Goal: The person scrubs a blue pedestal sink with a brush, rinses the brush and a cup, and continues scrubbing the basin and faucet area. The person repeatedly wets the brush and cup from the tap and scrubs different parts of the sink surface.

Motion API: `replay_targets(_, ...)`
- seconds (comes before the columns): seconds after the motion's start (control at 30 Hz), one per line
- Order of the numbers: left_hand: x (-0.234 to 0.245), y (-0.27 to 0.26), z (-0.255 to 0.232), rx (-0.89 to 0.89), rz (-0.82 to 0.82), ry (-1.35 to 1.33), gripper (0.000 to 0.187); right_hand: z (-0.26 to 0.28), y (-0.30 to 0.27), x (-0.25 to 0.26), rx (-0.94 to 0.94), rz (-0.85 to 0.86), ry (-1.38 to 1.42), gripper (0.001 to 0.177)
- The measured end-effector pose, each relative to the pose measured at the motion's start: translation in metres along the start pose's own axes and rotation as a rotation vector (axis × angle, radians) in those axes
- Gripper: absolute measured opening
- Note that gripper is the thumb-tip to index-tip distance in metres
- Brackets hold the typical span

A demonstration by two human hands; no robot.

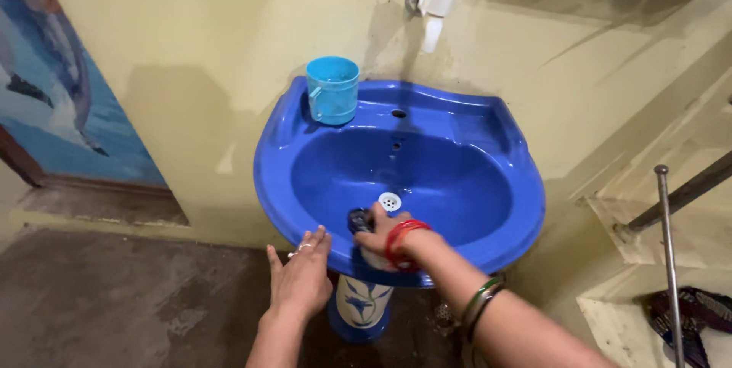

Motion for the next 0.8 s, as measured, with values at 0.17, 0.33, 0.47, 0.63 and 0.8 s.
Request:
replay_targets(0.17,0.001,-0.009,-0.004,0.074,-0.038,-0.062,0.072,0.044,-0.020,-0.017,-0.082,-0.196,-0.129,0.083)
replay_targets(0.33,0.002,-0.012,-0.024,0.122,-0.012,-0.086,0.068,0.015,-0.039,-0.018,-0.049,-0.260,-0.185,0.085)
replay_targets(0.47,-0.004,-0.026,-0.060,0.126,-0.042,-0.121,0.067,-0.040,-0.056,-0.012,-0.071,-0.288,-0.198,0.088)
replay_targets(0.63,0.002,-0.038,-0.108,0.051,-0.166,-0.112,0.060,-0.100,-0.060,0.008,-0.115,-0.320,-0.124,0.084)
replay_targets(0.8,0.019,-0.059,-0.134,0.043,-0.219,-0.124,0.058,-0.120,-0.058,0.030,-0.104,-0.326,0.178,0.084)
Point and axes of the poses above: each hand's wrist, its own y-axis towards the middle knuckle, its own x-axis out of the back of the hand, z = x × y, the point moved 3 cm from there along y, towards the middle knuckle, and after that the axes turned 6 degrees about z, right-handed, at the moved point
